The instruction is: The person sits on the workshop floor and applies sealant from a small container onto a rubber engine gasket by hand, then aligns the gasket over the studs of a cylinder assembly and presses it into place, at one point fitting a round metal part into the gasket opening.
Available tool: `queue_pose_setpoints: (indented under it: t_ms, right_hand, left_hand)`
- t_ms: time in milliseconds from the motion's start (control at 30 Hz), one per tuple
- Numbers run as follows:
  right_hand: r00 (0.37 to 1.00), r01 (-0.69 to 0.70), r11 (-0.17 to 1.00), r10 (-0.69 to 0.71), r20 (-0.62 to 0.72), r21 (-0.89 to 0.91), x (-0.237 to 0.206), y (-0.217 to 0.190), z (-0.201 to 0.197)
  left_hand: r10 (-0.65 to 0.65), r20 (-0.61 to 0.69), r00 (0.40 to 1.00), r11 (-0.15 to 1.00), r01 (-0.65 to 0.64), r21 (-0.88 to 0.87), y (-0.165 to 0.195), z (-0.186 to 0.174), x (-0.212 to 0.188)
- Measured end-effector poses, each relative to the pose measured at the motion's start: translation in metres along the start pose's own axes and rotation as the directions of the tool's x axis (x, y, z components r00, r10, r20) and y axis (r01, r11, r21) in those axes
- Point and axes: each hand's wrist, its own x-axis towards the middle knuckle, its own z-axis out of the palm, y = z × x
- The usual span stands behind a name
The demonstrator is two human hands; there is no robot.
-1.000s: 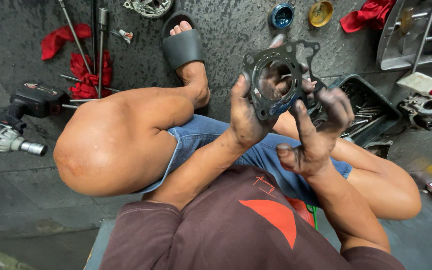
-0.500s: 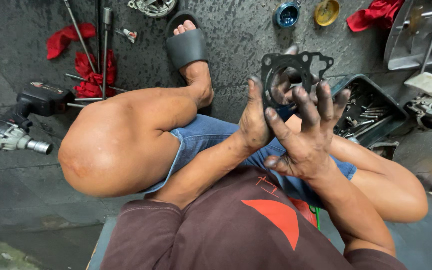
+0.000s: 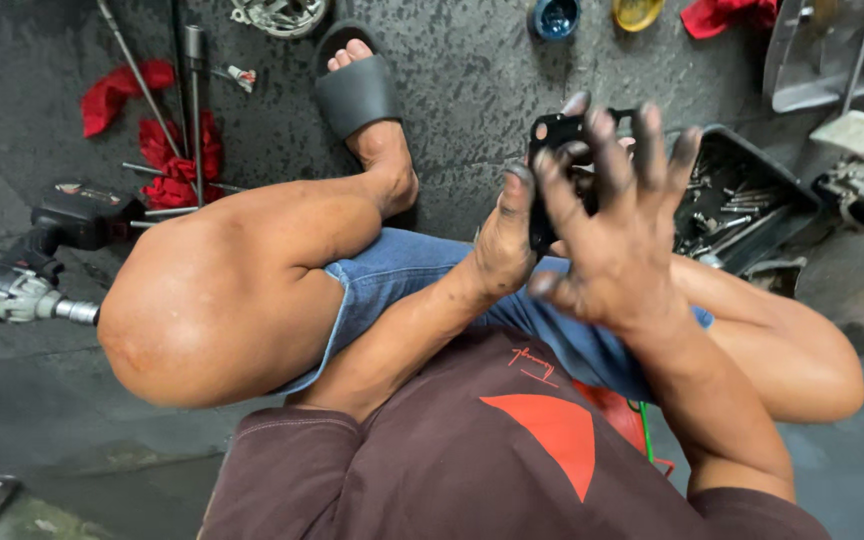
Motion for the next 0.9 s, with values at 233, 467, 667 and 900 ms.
queue_pose_setpoints:
  t_ms: [233,467,667,900]
  right_hand:
    - [0.936,-0.267,0.917,0.32,-0.148,0.297,0.005,0.092,0.011]
    - [0.92,-0.391,0.874,0.385,0.079,0.29,0.03,0.129,0.102]
    - [0.841,-0.533,0.822,0.54,0.021,0.2,0.096,0.122,0.165]
    - [0.907,-0.366,0.929,0.344,-0.242,-0.051,0.122,0.121,0.184]
  left_hand:
    - [-0.002,-0.098,0.995,0.994,0.013,0.113,-0.019,-0.012,-0.008]
    - [0.269,-0.396,0.878,0.933,-0.34,-0.121,-0.005,-0.021,-0.017]
    - [0.312,-0.419,0.853,0.939,-0.343,0.0,-0.003,-0.019,-0.008]
    - [0.301,-0.448,0.842,0.931,-0.36,-0.052,-0.007,-0.023,-0.001]
